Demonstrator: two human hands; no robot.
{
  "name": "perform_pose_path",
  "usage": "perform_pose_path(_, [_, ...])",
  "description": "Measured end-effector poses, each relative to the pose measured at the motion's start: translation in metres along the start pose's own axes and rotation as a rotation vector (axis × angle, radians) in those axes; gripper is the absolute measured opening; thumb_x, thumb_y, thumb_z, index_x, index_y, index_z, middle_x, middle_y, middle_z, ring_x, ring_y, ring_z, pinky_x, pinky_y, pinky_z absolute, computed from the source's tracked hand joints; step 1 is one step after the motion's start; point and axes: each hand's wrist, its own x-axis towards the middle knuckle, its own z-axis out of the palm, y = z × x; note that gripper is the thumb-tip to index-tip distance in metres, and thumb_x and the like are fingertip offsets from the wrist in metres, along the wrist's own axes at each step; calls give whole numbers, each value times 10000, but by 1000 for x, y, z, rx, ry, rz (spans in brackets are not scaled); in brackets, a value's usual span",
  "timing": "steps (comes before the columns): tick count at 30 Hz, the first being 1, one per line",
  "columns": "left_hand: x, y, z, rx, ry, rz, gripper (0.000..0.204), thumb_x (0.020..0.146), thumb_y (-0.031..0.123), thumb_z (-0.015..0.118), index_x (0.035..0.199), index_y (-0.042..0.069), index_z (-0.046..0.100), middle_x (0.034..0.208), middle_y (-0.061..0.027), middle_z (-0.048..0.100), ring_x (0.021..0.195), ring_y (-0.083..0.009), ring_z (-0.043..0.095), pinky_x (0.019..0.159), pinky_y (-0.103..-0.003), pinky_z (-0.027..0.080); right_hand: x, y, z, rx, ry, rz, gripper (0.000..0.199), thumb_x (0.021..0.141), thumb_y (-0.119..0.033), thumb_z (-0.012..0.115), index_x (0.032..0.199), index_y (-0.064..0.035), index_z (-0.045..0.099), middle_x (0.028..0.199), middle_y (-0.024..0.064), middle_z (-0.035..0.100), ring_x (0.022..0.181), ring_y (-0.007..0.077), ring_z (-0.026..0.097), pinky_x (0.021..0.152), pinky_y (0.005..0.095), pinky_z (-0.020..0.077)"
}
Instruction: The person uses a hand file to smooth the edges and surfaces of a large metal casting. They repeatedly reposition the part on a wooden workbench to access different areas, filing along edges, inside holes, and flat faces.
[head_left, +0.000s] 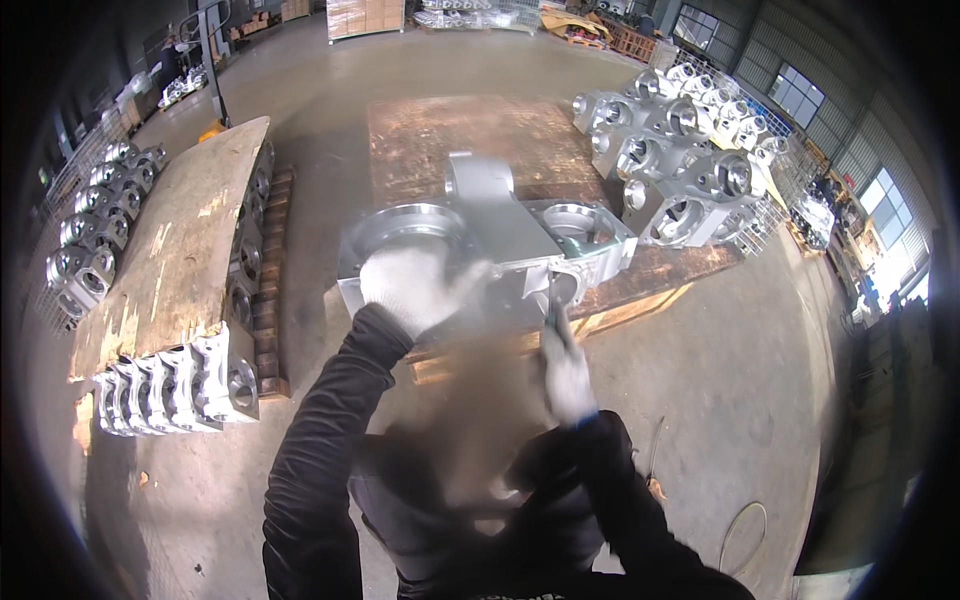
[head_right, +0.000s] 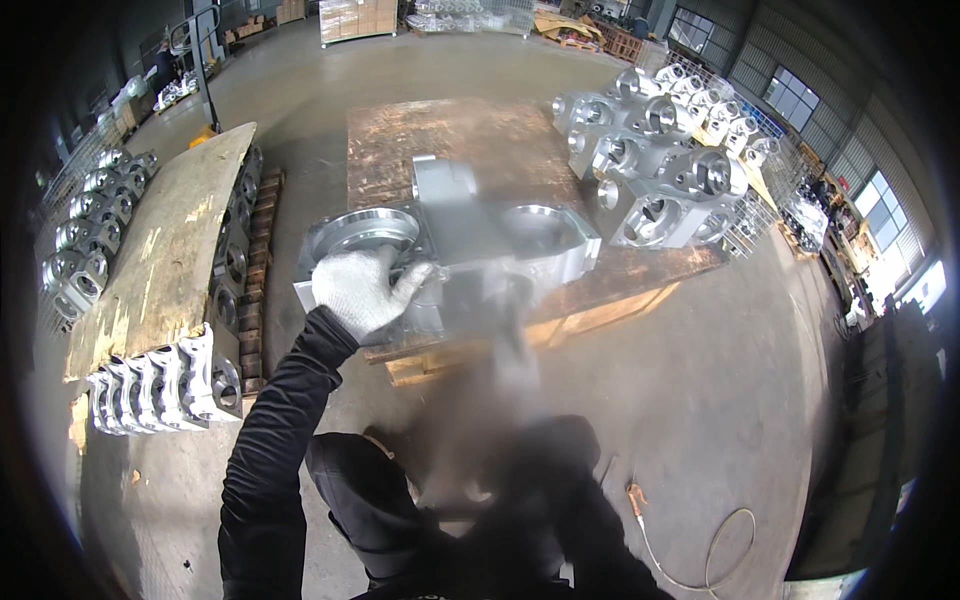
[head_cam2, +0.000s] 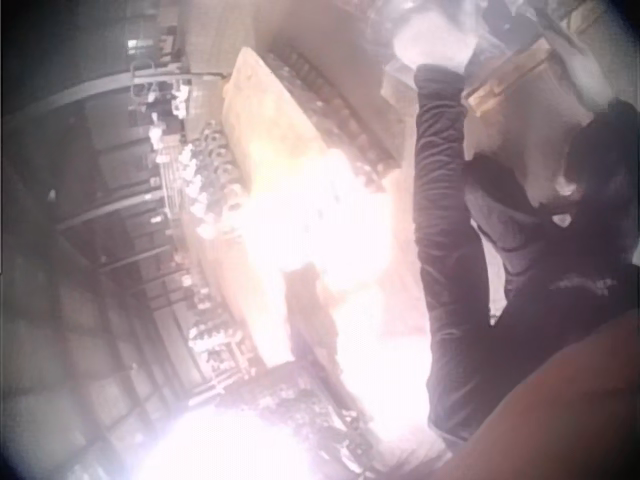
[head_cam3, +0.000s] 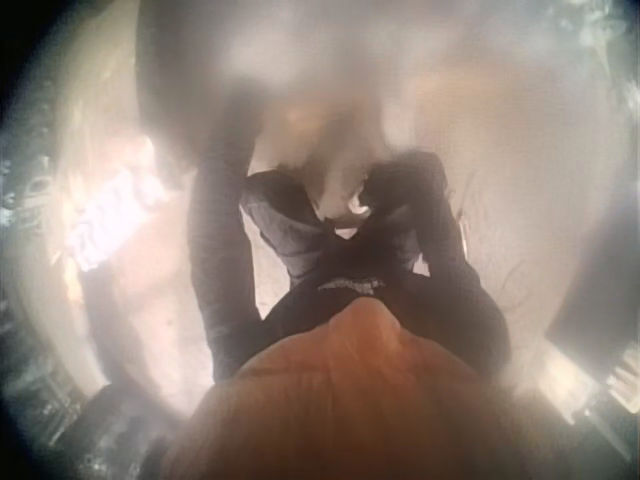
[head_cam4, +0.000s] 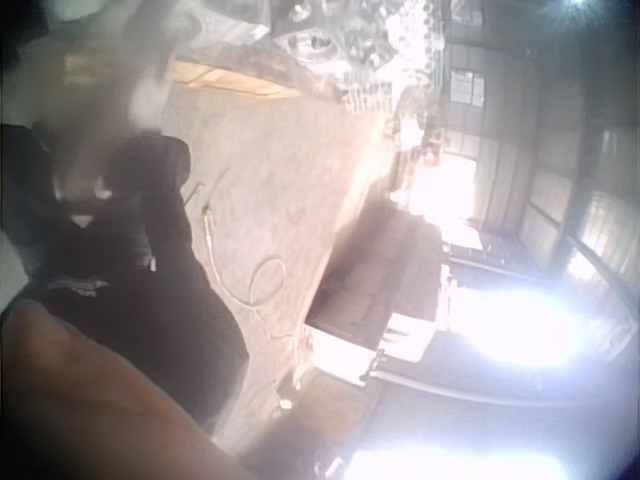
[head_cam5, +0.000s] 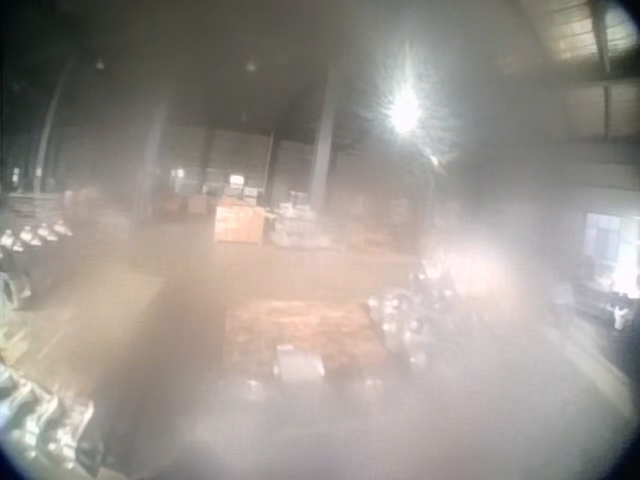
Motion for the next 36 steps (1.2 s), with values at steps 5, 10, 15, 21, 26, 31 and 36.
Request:
perform_pose_path(5, [-1, 0, 2, 25, -86, -45, 613, 1017, 651, 608, 978, 74, 812, 727, -153, 739, 678, -332, 747, 648, -465, 586, -7, 6, -1, 106, -8, -3, 610, 1145, -281, 499, 1703, -84, 349, 891, -3, 585, 684, 82, 541, 609, 242, 453])
perform_pose_path(10, [-4, 2, 5, 22, 23, -7, 628, 1020, 659, 597, 965, 69, 806, 700, -150, 730, 651, -327, 739, 634, -461, 583, -8, 11, 0, -118, 57, -84, 650, 1126, -245, 520, 1726, -131, 301, 768, -48, 495, 568, 69, 449, 505, 234, 383])
perform_pose_path(15, [-3, 3, 1, -5, -19, -35, 635, 1022, 663, 592, 976, 66, 804, 714, -156, 738, 664, -332, 741, 647, -462, 584, -16, 3, 10, 102, -11, -54, 643, 1136, -229, 528, 1730, -143, 299, 786, -64, 516, 593, 47, 443, 522, 222, 386])
perform_pose_path(21, [-1, 6, 0, 51, -94, -75, 599, 1034, 635, 584, 1114, 84, 805, 834, -175, 774, 774, -349, 771, 728, -459, 605, -10, 29, -9, -138, 12, -119, 636, 1123, -190, 536, 1717, -92, 332, 1482, 140, 597, 1213, 134, 600, 998, 238, 476])
perform_pose_path(26, [-2, 10, 3, -48, 69, 21, 526, 1006, 599, 623, 1144, 120, 790, 900, -139, 782, 807, -345, 767, 723, -478, 612, -20, 49, -15, 454, -77, -91, 681, 1104, -121, 501, 1732, -57, 247, 1751, 163, 338, 1552, 228, 411, 1243, 328, 355])
perform_pose_path(31, [-2, 8, 9, -29, 47, -3, 418, 994, 543, 660, 1083, 165, 816, 904, -130, 787, 823, -343, 767, 745, -479, 608, -19, 22, -4, -106, -50, -171, 716, 1074, -17, 464, 1744, -81, 220, 1749, 148, 348, 1543, 231, 426, 1218, 289, 374])
perform_pose_path(36, [-6, 18, -1, 108, 40, 2, 437, 1016, 432, 698, 1189, 33, 745, 921, -182, 761, 928, -382, 755, 885, -455, 592, -22, 1, -13, 294, 51, 105, 610, 1122, -255, 539, 1698, -164, 361, 1413, 158, 653, 1070, 192, 660, 912, 249, 521])
